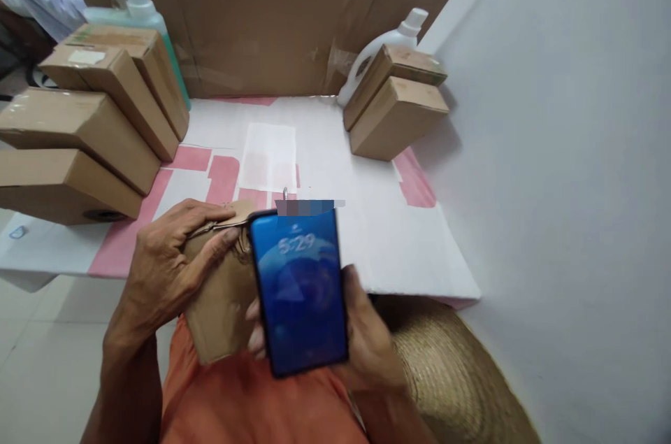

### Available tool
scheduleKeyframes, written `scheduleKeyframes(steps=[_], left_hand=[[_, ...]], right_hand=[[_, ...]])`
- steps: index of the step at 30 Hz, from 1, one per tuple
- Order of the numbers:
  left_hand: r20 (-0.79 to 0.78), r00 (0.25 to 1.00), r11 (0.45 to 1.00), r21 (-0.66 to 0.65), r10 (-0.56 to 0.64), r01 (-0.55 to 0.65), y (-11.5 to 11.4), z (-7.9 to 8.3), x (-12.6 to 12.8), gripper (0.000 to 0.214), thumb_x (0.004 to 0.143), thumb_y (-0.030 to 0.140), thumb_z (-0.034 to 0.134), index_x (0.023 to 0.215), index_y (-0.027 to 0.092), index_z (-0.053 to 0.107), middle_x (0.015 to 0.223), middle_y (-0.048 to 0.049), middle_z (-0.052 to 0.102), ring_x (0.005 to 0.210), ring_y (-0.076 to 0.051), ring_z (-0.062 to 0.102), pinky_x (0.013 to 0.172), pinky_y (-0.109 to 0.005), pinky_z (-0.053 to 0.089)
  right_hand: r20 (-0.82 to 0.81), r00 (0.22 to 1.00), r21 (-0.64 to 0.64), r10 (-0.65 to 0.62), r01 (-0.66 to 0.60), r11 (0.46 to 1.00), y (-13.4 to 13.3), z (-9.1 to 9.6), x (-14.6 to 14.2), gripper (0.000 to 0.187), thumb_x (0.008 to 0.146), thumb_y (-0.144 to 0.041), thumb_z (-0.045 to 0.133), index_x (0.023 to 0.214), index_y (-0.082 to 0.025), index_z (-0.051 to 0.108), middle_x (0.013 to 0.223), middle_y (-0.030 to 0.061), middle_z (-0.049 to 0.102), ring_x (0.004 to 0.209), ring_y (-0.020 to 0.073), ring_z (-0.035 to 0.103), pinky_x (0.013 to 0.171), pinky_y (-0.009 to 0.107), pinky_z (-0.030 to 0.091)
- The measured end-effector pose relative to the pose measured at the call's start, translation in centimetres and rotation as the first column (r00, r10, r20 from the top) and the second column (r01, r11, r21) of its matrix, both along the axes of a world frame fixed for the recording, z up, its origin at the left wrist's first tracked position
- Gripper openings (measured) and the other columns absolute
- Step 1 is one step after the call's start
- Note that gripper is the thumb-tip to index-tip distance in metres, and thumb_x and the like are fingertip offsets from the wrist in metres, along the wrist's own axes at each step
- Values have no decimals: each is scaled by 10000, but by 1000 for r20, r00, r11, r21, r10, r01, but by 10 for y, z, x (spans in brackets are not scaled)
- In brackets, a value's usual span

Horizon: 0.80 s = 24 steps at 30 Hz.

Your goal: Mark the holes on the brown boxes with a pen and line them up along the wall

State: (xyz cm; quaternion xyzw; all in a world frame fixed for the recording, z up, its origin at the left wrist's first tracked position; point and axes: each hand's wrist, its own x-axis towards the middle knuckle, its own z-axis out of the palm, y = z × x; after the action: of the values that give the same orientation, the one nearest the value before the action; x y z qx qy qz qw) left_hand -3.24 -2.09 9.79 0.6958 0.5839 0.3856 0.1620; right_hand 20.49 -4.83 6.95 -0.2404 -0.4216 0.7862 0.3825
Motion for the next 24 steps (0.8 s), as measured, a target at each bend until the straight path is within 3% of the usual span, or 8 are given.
scheduleKeyframes(steps=[3,6,12,16,18,20,22,24], left_hand=[[6,1000,1000,2,25,-25,2,1,1,240,989,454,688,1087,270,808,1073,-23,823,980,-221,768,902,-356,593],[-1,999,999,10,33,-33,3,-1,0,265,992,480,681,1081,267,811,1074,-7,823,973,-196,762,894,-323,569],[-45,998,999,19,43,-42,5,-7,-5,349,995,587,656,1095,298,824,1083,28,823,963,-168,745,907,-285,525],[-58,996,998,16,66,-66,7,-8,-5,355,983,625,654,1093,330,819,1077,54,819,957,-183,739,921,-301,524],[-68,992,995,10,101,-101,8,-7,-3,377,977,654,640,1082,340,820,1061,62,818,942,-197,732,934,-321,525],[-71,988,991,2,135,-135,10,-5,-1,402,967,681,628,1063,343,823,1040,66,813,924,-207,720,951,-338,526],[-62,986,988,-9,156,-157,13,-3,0,424,955,695,622,1041,333,825,1022,65,808,907,-212,708,974,-352,527],[-52,983,983,-26,179,-180,19,-3,-2,451,938,709,619,1019,318,827,1011,59,808,897,-215,701,974,-361,533]], right_hand=[[-117,979,-180,-168,145,973,28,-6,25,755,986,-835,514,1195,-174,816,1094,149,853,889,279,839,817,413,698],[-103,935,-285,-339,299,911,54,-33,47,619,987,-732,635,1152,-163,814,1066,121,859,867,258,831,811,382,695],[-99,898,-555,-428,307,773,70,-106,66,571,1027,-622,592,1165,-93,757,1059,182,846,898,289,818,845,439,681],[-26,871,-623,-490,369,690,73,-126,70,565,1093,-585,435,1149,-114,743,1014,159,848,851,272,811,823,451,681],[69,863,-602,-500,436,669,79,-130,73,595,1115,-584,366,1143,-121,738,991,159,844,815,266,809,800,454,681],[240,840,-476,-487,539,695,85,-135,79,620,1103,-636,378,1129,-130,735,954,160,835,773,267,801,783,461,677],[482,731,-211,-483,632,746,92,-143,85,663,1056,-728,423,1057,-143,736,851,142,805,703,267,770,730,448,658],[657,551,58,-515,644,763,98,-151,92,676,1006,-788,455,922,-170,717,725,98,741,646,256,713,656,403,608]])
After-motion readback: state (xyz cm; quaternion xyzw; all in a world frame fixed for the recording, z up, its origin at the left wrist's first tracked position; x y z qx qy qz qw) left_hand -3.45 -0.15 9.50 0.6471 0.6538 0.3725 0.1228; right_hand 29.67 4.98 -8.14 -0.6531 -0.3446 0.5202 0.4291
